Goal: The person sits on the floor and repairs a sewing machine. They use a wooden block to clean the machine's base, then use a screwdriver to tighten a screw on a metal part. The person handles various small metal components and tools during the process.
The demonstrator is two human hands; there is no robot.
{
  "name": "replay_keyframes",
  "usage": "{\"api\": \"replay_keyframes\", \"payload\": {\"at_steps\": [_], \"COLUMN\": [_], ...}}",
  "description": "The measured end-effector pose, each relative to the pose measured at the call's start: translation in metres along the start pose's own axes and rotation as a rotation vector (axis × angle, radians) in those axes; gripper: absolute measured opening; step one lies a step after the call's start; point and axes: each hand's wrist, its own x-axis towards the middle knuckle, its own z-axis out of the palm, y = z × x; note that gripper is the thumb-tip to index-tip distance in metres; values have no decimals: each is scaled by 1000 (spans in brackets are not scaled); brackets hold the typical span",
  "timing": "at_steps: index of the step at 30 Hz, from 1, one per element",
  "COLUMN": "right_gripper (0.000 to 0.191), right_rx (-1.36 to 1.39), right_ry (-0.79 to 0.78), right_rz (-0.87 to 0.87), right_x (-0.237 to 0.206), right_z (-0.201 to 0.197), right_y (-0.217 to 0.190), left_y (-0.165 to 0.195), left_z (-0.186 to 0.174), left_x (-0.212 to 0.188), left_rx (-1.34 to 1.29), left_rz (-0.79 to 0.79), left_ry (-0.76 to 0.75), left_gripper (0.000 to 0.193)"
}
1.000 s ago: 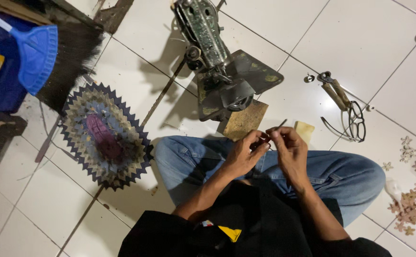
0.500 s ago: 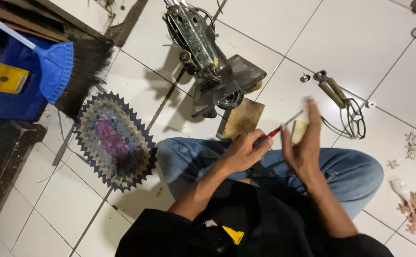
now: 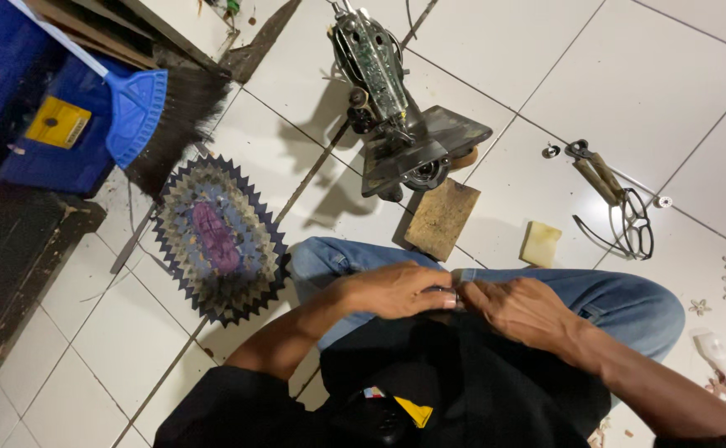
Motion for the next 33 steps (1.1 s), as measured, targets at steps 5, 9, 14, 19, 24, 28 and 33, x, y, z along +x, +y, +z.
{"api": "replay_keyframes", "payload": {"at_steps": [5,9,14,19,24,28,33], "right_gripper": [29,40,23,22,21,19,17], "right_rx": [-18,-308,98,478,737,912,905], "right_ry": [114,-643,-54,418,781,951,1116], "right_rz": [-99,247,547,482,433,338,208], "right_x": [-10,-40,-69,-22,-6,-2,-2], "right_z": [9,-14,-44,-49,-77,-80,-77], "right_y": [7,37,55,18,-15,-26,-31], "left_y": [14,13,-13,-6,6,6,2], "left_z": [6,-17,-38,3,20,26,33], "left_x": [-13,-53,-83,-24,-6,0,4], "left_rx": [-27,-29,-172,-331,-348,-359,-368], "left_rz": [88,-53,-160,131,266,315,348], "left_ry": [64,198,415,487,598,639,653], "left_gripper": [41,39,33,32,33,34,35]}}
